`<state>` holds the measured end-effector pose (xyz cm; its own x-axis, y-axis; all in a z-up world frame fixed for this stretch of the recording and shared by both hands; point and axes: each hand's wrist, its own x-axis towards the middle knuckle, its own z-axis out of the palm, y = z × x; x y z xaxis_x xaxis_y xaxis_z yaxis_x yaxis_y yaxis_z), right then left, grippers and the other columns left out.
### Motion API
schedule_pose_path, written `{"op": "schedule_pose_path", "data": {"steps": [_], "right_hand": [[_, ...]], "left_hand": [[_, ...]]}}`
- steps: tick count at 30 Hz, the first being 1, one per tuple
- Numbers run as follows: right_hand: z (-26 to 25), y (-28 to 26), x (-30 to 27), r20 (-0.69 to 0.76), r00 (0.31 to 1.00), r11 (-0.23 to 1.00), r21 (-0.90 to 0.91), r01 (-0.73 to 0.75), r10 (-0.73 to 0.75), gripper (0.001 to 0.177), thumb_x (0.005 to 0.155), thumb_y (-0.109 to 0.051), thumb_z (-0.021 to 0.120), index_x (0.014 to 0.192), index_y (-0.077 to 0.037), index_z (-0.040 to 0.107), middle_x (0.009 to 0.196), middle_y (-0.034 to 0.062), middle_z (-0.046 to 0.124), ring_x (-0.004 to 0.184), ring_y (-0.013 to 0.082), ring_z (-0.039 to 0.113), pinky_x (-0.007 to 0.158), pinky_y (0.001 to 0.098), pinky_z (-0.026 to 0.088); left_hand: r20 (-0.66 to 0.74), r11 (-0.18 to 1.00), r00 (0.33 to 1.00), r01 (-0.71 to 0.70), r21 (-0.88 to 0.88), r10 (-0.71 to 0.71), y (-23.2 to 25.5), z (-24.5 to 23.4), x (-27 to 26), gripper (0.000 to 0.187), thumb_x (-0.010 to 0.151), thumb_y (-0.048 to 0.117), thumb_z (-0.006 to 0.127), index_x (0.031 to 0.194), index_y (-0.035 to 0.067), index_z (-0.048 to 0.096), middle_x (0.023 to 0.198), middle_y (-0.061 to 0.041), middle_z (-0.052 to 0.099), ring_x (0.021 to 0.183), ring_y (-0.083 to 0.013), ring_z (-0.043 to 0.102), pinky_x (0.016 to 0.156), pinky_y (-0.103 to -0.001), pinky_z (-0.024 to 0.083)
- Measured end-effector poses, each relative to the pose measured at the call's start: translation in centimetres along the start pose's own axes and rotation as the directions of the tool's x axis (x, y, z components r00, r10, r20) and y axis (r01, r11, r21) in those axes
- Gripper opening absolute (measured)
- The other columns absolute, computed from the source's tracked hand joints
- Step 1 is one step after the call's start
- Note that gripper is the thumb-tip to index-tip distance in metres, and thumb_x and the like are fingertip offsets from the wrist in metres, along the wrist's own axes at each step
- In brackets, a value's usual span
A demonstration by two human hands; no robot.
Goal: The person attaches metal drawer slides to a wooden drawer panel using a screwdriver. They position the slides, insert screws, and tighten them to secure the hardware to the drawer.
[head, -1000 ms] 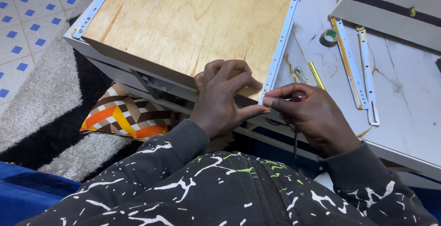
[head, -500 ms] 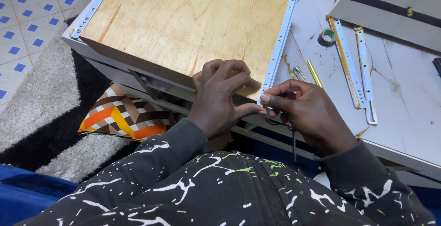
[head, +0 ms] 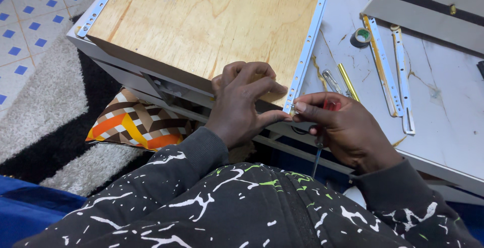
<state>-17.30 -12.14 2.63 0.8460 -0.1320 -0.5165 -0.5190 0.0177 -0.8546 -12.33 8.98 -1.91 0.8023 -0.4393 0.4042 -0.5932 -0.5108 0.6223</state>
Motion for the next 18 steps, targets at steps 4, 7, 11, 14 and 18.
{"op": "schedule_pose_path", "data": {"steps": [4, 7, 11, 14, 18], "right_hand": [[0.8, -0.4, -0.7, -0.089, 0.996, 0.992, -0.129, -0.010, -0.001, 0.028, 0.086, -0.020, 0.076, 0.108, -0.003, 0.073, 0.083, 0.0063, 0.075, 0.059, 0.0090, 0.055, 0.049, 0.0224, 0.041], [1.2, -0.9, -1.0, -0.112, 0.994, 0.982, -0.189, -0.009, -0.013, 0.027, 0.086, -0.022, 0.077, 0.106, -0.004, 0.074, 0.082, 0.0045, 0.075, 0.059, 0.0080, 0.055, 0.050, 0.0217, 0.042], [1.7, -1.6, -1.3, -0.118, 0.992, 0.964, -0.265, -0.001, -0.032, 0.027, 0.086, -0.023, 0.077, 0.104, -0.004, 0.075, 0.082, 0.0040, 0.074, 0.060, 0.0090, 0.056, 0.051, 0.0226, 0.042], [2.2, -2.0, -1.3, -0.131, 0.989, 0.926, -0.378, 0.015, -0.070, 0.028, 0.086, -0.024, 0.078, 0.103, -0.002, 0.075, 0.082, 0.0043, 0.075, 0.064, 0.0103, 0.059, 0.056, 0.0243, 0.046], [2.6, -2.5, -1.6, -0.167, 0.981, 0.865, -0.501, -0.002, -0.094, 0.028, 0.085, -0.024, 0.078, 0.103, -0.002, 0.074, 0.083, 0.0057, 0.076, 0.070, 0.0128, 0.066, 0.062, 0.0284, 0.053]], "left_hand": [[0.003, 1.000, 1.000, -0.008, 0.007, 0.008, -0.1, 0.1, 0.0, 0.049, 0.069, 0.058, 0.086, 0.105, 0.026, 0.077, 0.129, 0.005, 0.056, 0.129, -0.0271, 0.038, 0.109, -0.057, 0.023], [0.008, 1.000, 1.000, -0.012, 0.006, 0.012, -0.2, 0.1, 0.0, 0.050, 0.069, 0.059, 0.086, 0.105, 0.026, 0.078, 0.129, 0.005, 0.057, 0.129, -0.0270, 0.038, 0.109, -0.057, 0.023], [0.002, 1.000, 1.000, -0.010, 0.000, 0.010, -0.1, 0.1, 0.0, 0.050, 0.069, 0.060, 0.085, 0.105, 0.026, 0.078, 0.129, 0.006, 0.057, 0.130, -0.0272, 0.038, 0.109, -0.057, 0.023], [-0.005, 1.000, 1.000, -0.010, -0.003, 0.010, -0.1, 0.1, -0.1, 0.051, 0.069, 0.060, 0.085, 0.105, 0.026, 0.078, 0.129, 0.006, 0.057, 0.130, -0.0276, 0.038, 0.109, -0.058, 0.024], [-0.008, 1.000, 1.000, -0.016, -0.004, 0.016, -0.1, 0.0, -0.1, 0.051, 0.070, 0.060, 0.084, 0.106, 0.025, 0.077, 0.129, 0.005, 0.056, 0.130, -0.0280, 0.039, 0.108, -0.059, 0.024]]}}
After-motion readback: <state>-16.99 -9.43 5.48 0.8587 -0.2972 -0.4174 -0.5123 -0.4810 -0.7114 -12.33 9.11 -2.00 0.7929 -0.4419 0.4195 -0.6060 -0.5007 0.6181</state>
